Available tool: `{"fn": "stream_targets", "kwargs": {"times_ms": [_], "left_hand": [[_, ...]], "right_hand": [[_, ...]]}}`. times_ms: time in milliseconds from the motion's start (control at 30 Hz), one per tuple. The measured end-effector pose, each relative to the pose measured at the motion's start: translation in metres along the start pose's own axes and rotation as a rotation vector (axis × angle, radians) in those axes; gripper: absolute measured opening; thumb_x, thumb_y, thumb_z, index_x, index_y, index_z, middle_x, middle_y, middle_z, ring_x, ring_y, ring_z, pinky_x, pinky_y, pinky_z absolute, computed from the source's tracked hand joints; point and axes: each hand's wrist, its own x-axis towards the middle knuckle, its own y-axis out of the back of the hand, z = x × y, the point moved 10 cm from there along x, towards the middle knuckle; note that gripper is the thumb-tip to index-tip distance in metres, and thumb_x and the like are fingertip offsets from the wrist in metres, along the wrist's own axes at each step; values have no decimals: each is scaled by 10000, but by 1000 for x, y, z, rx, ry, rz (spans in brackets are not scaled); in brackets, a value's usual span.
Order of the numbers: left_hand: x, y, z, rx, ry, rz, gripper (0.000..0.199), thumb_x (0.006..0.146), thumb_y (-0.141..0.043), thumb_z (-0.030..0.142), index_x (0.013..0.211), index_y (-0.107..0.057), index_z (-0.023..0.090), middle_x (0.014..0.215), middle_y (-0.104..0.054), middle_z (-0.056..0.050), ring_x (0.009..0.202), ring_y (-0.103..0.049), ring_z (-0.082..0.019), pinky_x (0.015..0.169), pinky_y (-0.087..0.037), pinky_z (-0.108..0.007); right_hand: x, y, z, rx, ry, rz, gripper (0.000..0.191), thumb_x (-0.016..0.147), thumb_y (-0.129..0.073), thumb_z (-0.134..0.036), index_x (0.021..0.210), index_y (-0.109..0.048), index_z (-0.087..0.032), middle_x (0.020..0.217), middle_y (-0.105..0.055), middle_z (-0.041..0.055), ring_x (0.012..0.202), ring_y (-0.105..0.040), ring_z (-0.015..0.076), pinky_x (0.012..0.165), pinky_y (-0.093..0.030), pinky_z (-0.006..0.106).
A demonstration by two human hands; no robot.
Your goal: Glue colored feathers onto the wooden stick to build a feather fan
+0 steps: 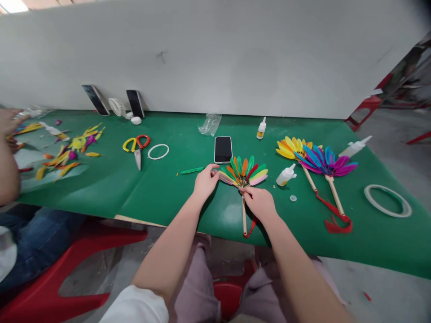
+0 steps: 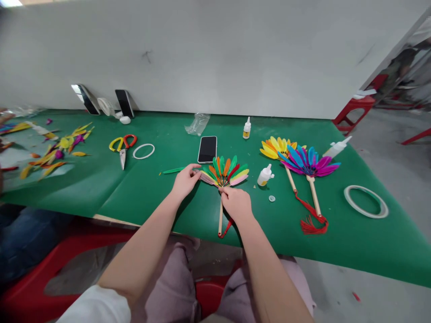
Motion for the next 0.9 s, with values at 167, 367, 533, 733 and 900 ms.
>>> {"fn": "stream_targets", "kwargs": {"times_ms": [167, 367, 533, 733, 900], "left_hand": [[0, 0, 1, 8, 2, -4, 248, 745, -474, 251, 977, -553, 208, 622, -540, 33, 565, -492, -109, 544, -348, -218], [0, 0, 1, 10, 3, -2, 244, 748, -476, 248, 975, -554, 207, 612, -536, 34, 559, -491, -109, 548, -357, -218], [0, 0, 1, -5, -3, -4, 245, 750, -473, 250, 978, -551, 206, 613, -536, 34, 556, -489, -108, 544, -354, -217], [0, 0, 0, 3, 14, -8, 245, 750, -472, 244, 979, -552, 207, 614, -538, 31, 564, -493, -109, 547, -359, -216], [-1, 1, 2, 1, 19, -9, 239, 751, -471, 244, 973, -552, 209, 602, -531, 35, 554, -485, -109, 543, -354, -217]], "right_hand": [[0, 0, 0, 6, 4, 5, 278, 784, -414, -261, 929, -637, -343, 863, -678, -37, 779, -610, 153, 624, -386, 233], [1, 0, 0, 11, 2, 3, 279, 784, -415, -255, 933, -635, -341, 872, -677, -38, 785, -607, 147, 639, -387, 229], [0, -1, 1, 16, 5, 7, 278, 786, -412, -259, 929, -634, -345, 870, -677, -43, 781, -607, 146, 636, -385, 230], [0, 0, 0, 8, 12, 6, 281, 787, -410, -256, 937, -631, -343, 876, -676, -42, 781, -608, 148, 637, -389, 231], [0, 0, 0, 6, 2, 3, 284, 779, -417, -250, 938, -637, -331, 863, -679, -25, 766, -605, 147, 628, -381, 228]]}}
